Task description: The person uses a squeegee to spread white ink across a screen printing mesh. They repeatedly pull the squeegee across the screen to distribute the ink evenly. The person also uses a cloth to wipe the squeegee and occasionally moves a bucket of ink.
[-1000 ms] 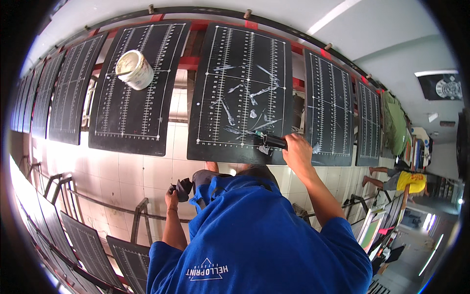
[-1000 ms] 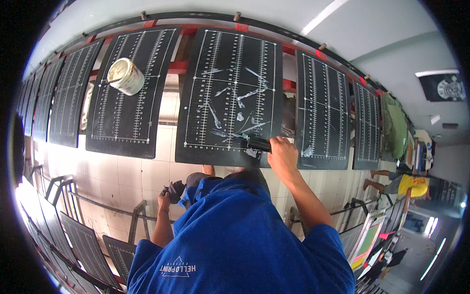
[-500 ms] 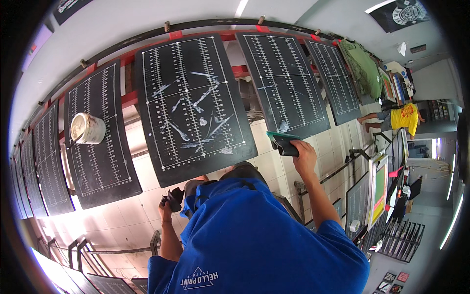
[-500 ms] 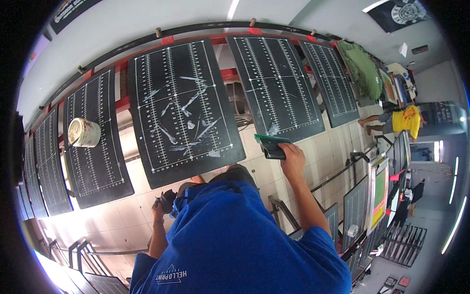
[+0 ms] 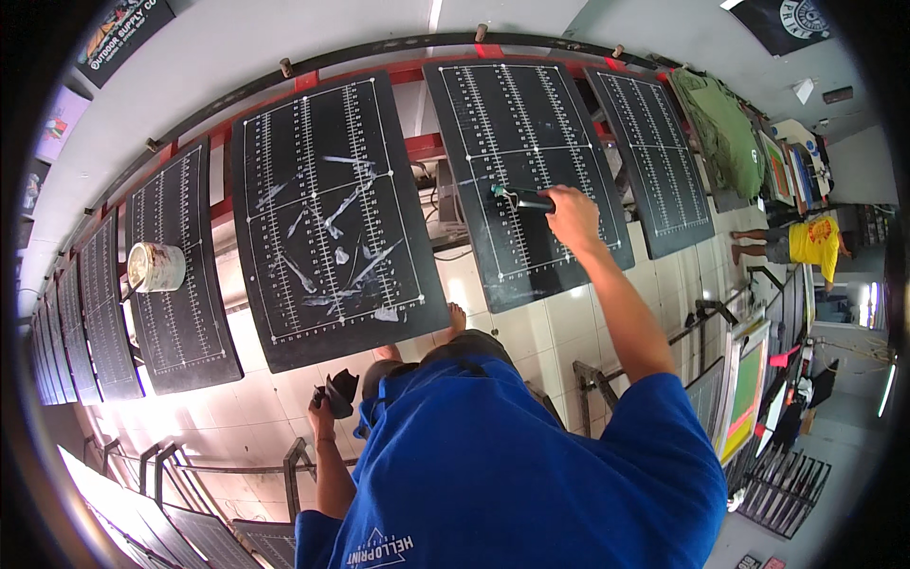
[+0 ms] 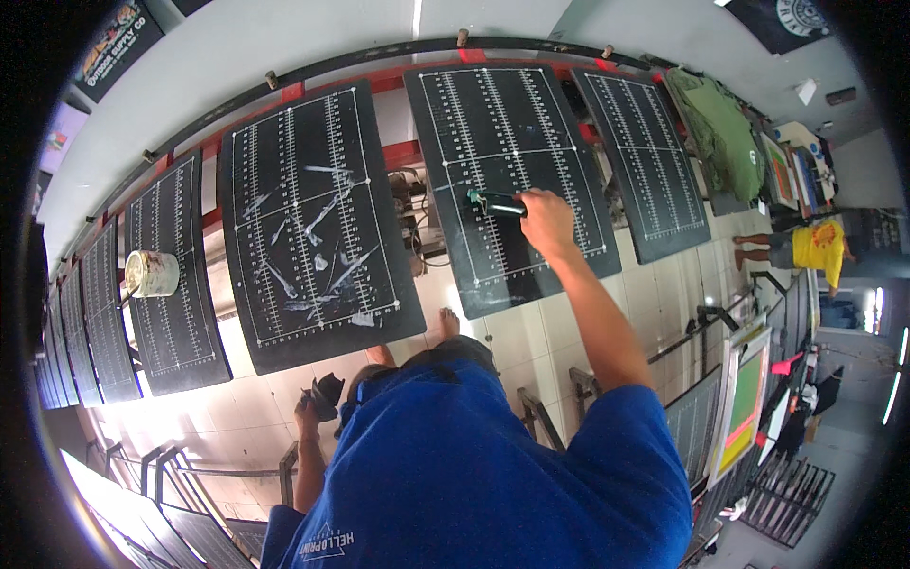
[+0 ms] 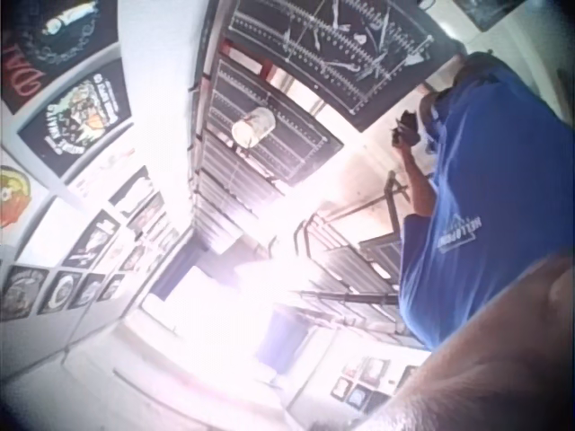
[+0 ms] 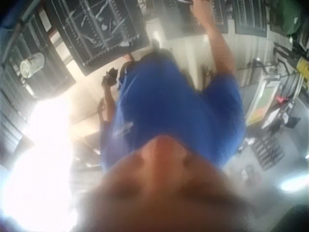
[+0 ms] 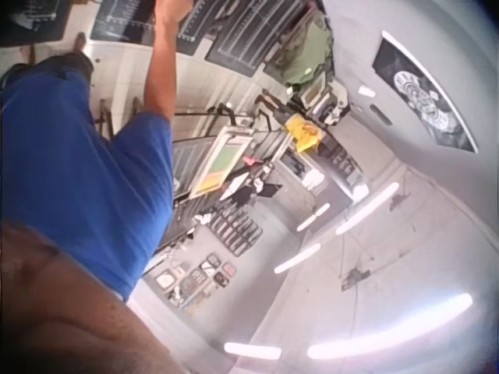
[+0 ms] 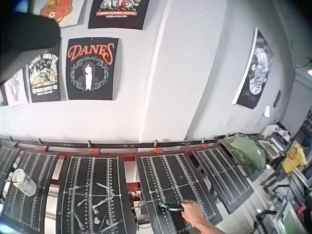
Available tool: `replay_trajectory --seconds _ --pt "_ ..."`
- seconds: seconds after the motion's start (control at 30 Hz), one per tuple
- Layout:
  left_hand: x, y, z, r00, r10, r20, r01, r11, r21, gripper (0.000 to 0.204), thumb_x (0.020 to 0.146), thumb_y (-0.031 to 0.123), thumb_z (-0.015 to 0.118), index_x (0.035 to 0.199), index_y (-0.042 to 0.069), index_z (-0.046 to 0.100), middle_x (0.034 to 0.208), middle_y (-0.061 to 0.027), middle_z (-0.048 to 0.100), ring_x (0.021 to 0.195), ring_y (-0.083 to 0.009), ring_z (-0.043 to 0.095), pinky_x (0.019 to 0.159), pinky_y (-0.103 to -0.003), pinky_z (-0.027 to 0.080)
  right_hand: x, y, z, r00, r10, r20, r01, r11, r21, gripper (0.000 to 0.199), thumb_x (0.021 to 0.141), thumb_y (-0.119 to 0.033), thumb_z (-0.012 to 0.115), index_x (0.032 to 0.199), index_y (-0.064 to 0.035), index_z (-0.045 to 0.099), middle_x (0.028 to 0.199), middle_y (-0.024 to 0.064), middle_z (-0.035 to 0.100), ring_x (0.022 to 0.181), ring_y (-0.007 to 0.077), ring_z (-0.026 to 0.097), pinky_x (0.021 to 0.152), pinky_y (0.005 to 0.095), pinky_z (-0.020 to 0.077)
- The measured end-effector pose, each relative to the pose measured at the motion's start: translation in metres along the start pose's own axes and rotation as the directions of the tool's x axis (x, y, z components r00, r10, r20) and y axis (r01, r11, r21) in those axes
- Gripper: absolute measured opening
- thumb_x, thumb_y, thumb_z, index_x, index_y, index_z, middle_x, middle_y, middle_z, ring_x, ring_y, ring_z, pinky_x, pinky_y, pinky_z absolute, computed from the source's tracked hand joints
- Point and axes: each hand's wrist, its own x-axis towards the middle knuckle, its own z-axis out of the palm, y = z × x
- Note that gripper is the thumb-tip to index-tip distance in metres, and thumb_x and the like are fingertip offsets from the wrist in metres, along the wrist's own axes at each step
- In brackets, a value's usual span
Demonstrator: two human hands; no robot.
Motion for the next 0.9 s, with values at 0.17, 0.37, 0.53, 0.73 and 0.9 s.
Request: replay_trajectory --seconds 0.17,0.37,0.53,0.73,0.9 --pt "-0.051 -0.028 0.019 0.986 -0.084 -0.147 0.093 0.994 0.06 0.039 0.087 0.021 0.065 0.116 -0.006 0.065 0.1 -0.0179 0.071 0.091 -0.0257 0.067 0.082 -0.04 0.051 0.066 0.013 -0.01 0.978 -0.201 -0.045 0.203 0.978 0.037 0.025 0.078 -0.006 0.067 0.101 -0.0129 0.073 0.097 0.0042 0.07 0.092 0.0255 0.068 0.079 0.0398 0.056" --pt "-0.108 -0.049 0.069 0.983 -0.087 -0.163 0.121 0.97 0.213 0.036 0.087 0.02 0.065 0.111 -0.006 0.067 0.095 -0.0173 0.072 0.084 -0.0254 0.067 0.076 -0.039 0.052 0.091 -0.002 0.023 0.957 -0.288 -0.045 0.29 0.955 0.057 0.033 0.074 -0.002 0.068 0.105 -0.0129 0.072 0.105 0.0022 0.071 0.098 0.0254 0.067 0.085 0.0384 0.0547" --pt "-0.135 -0.067 0.096 0.967 -0.147 -0.21 0.17 0.98 0.1 0.036 0.087 0.021 0.065 0.111 -0.006 0.067 0.095 -0.017 0.072 0.084 -0.0244 0.067 0.075 -0.039 0.052 0.008 0.006 0.011 0.942 -0.333 -0.05 0.336 0.931 0.139 0.037 0.07 0.003 0.066 0.104 -0.0095 0.072 0.105 0.0037 0.071 0.095 0.0265 0.067 0.085 0.0388 0.0541" --pt "-0.122 -0.059 0.113 0.984 -0.095 -0.153 0.109 0.991 0.084 0.035 0.09 0.018 0.061 0.116 -0.004 0.067 0.099 -0.0153 0.072 0.088 -0.0215 0.067 0.079 -0.037 0.052 -0.064 0.038 -0.023 0.932 -0.238 0.273 0.212 0.969 0.124 0.039 0.068 -0.006 0.069 0.107 -0.0084 0.073 0.1 0.007 0.072 0.095 0.0299 0.068 0.083 0.0398 0.0542" --pt "-0.109 -0.04 0.11 0.98 -0.07 -0.186 0.08 0.996 0.048 0.035 0.093 0.01 0.054 0.123 -0.003 0.066 0.105 -0.011 0.072 0.092 -0.0176 0.066 0.08 -0.033 0.053 0.001 0.087 -0.044 0.658 0.067 0.75 -0.388 0.884 0.262 0.051 0.061 -0.02 0.07 0.107 0.0019 0.07 0.095 0.0185 0.072 0.091 0.0268 0.069 0.079 0.0341 0.0518"
